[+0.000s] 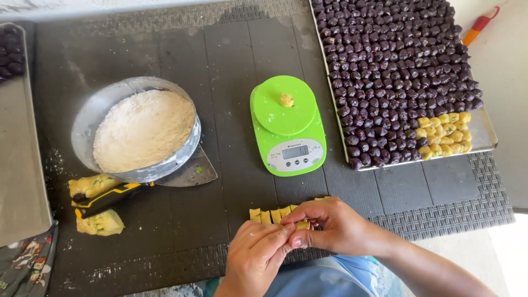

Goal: Rolling dough into ropes, cutting them into small uniform pieces using a scraper, and arranging the portions on a baking tray.

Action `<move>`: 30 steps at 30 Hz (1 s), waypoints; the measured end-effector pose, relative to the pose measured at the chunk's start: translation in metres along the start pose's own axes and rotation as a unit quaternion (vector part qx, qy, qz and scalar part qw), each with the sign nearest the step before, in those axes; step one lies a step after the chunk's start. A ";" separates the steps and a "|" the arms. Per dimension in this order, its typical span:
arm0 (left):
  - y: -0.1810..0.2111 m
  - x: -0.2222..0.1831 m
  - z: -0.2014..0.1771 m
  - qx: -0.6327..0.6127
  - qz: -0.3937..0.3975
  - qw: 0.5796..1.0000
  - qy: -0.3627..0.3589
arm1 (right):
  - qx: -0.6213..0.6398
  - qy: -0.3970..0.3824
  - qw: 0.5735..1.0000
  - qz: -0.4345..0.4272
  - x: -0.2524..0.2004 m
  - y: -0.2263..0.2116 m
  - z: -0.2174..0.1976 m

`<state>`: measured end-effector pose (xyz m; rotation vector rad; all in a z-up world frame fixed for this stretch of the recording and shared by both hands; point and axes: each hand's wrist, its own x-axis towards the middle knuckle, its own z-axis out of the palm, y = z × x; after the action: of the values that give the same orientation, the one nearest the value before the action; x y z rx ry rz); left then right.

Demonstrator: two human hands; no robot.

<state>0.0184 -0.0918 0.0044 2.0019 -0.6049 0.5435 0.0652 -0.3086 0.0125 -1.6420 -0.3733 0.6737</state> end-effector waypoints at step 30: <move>-0.043 -0.034 -0.031 0.073 -0.211 0.972 0.074 | -0.293 0.202 0.915 -0.191 0.129 -0.075 -0.120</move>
<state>0.0137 -0.0391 -0.0300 2.1239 -0.0412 0.4790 0.2487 -0.3121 0.0656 -2.1351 -0.6097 -0.1031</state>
